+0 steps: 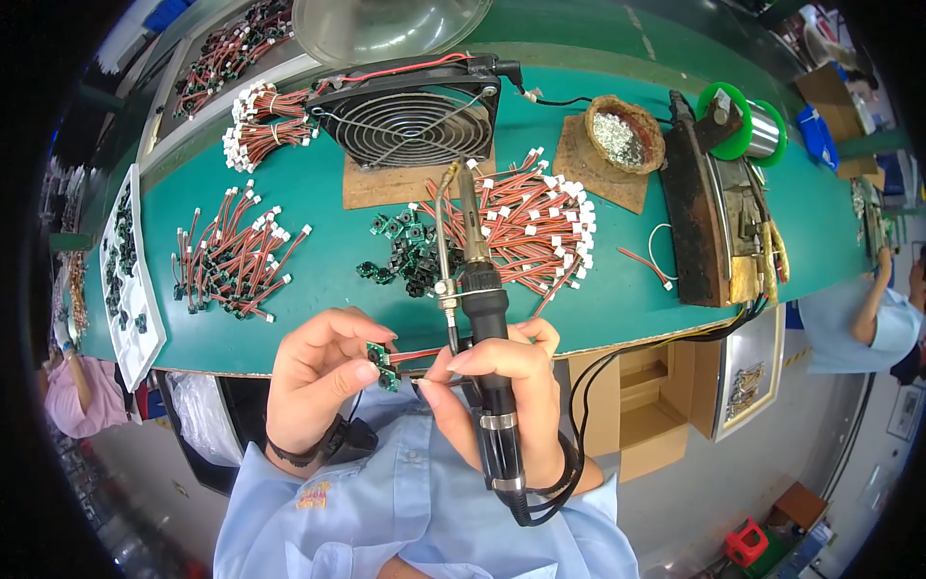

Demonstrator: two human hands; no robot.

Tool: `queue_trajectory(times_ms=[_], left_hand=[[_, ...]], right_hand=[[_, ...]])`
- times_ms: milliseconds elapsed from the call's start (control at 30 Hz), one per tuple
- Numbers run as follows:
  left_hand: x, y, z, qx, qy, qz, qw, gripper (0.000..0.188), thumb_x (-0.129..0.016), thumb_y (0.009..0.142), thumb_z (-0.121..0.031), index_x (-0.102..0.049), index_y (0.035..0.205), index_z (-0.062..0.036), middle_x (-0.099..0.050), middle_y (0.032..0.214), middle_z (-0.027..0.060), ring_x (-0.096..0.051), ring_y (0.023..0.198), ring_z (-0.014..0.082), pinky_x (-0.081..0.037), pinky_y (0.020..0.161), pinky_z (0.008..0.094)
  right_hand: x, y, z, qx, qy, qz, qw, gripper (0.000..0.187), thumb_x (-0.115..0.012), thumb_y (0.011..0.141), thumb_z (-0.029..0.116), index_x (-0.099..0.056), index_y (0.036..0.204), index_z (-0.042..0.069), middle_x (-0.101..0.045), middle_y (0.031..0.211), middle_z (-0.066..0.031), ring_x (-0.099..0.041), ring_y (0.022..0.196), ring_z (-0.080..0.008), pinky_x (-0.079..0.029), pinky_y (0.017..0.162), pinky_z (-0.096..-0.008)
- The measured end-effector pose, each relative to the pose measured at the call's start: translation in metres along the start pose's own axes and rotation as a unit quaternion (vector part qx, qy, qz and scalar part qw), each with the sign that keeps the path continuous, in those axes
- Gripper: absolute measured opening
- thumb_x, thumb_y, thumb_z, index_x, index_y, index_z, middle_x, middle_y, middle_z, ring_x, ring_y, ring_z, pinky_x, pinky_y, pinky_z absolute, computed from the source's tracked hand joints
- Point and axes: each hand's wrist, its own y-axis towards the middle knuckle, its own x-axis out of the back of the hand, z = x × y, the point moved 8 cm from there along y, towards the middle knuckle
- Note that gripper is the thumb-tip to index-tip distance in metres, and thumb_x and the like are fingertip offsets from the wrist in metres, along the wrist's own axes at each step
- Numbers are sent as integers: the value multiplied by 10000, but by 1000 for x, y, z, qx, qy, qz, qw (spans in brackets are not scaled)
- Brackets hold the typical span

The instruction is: The person picks up a circuit board and a wire, aligns them, and joins them using a soldering iron before placing the assembly back on the table.

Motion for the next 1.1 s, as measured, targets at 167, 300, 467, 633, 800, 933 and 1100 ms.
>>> queue_trajectory(times_ms=[167,300,467,633,800,933,1100], left_hand=[[-2,7,9,0,-108,14,994,189,-583,844,-73,-540,1011,3,-546,958,117,-561,859,188,-446,746,304],[-3,9,19,5,-212,59,975,184,-553,853,9,-542,1036,20,-558,1059,95,-560,925,154,-437,831,281],[-2,10,21,-15,-240,71,968,188,-561,855,-11,-546,1042,5,-560,1026,87,-557,925,168,-436,827,289],[-5,11,18,-39,-237,77,968,213,-579,859,-67,-537,1061,-12,-557,995,90,-550,912,171,-432,804,297],[-7,13,20,-42,-246,71,966,229,-597,861,-136,-504,1045,-37,-553,969,94,-542,877,170,-425,766,290],[-4,14,26,-44,-253,69,964,220,-602,862,-165,-481,1012,-58,-541,912,93,-529,828,170,-420,736,286],[-4,14,24,-47,-238,55,969,203,-598,866,-173,-476,991,-69,-518,846,88,-510,775,166,-414,710,285]], right_hand=[[-7,3,10,33,-13,15,999,439,-722,691,2,-419,990,109,-629,741,-20,-551,668,-120,-325,750,-317],[-12,7,15,45,-2,37,998,411,-679,721,-28,-388,991,80,-595,757,-85,-488,711,-130,-429,623,-235],[-18,8,17,42,-10,53,998,414,-676,723,-28,-392,1002,84,-610,750,-62,-483,707,-124,-423,630,-224],[-19,9,21,28,-12,64,997,430,-675,722,-31,-391,1021,90,-618,744,-46,-511,720,-121,-410,693,-226],[-21,8,21,32,-4,60,998,432,-685,722,-11,-394,1019,104,-619,745,-17,-550,735,-115,-358,802,-292],[-22,10,27,63,-24,51,996,430,-693,724,15,-396,1016,120,-620,749,9,-575,737,-107,-275,868,-354],[-23,11,27,84,-16,33,996,415,-695,727,30,-402,1005,130,-621,750,23,-574,729,-108,-245,867,-375]])
